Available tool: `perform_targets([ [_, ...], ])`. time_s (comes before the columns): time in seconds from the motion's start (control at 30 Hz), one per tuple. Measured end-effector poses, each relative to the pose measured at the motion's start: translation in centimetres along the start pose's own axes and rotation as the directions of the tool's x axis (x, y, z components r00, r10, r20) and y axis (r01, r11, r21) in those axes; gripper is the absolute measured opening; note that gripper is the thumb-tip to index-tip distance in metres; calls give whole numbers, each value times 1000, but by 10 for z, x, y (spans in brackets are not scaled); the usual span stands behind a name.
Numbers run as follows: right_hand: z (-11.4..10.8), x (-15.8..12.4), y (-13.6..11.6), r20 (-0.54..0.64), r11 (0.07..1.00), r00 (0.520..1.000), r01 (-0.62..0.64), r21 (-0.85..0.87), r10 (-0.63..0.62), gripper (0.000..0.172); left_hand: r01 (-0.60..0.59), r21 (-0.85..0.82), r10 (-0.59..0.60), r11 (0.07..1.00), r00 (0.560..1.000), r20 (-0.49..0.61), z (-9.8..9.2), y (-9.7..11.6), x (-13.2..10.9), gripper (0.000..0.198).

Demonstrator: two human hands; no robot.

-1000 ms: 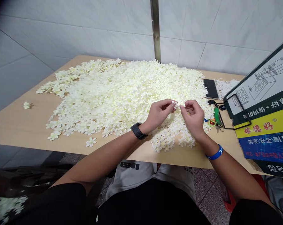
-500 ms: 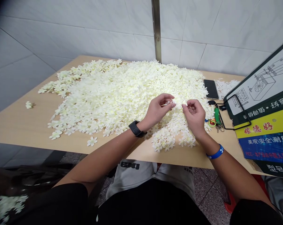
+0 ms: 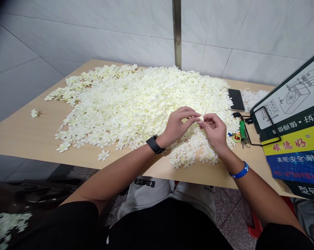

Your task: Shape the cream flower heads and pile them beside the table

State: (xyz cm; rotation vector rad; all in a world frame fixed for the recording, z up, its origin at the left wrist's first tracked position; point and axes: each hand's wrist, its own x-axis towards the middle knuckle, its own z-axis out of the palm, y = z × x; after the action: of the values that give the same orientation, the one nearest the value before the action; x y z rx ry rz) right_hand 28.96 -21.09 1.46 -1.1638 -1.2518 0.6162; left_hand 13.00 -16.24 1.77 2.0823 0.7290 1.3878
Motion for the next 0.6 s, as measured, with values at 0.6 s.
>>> perform_targets([
  [0.6,0,1,3,32,999,999,-15,33,14,37,58,-40,-57,998,998,16,-3,3,1,23],
])
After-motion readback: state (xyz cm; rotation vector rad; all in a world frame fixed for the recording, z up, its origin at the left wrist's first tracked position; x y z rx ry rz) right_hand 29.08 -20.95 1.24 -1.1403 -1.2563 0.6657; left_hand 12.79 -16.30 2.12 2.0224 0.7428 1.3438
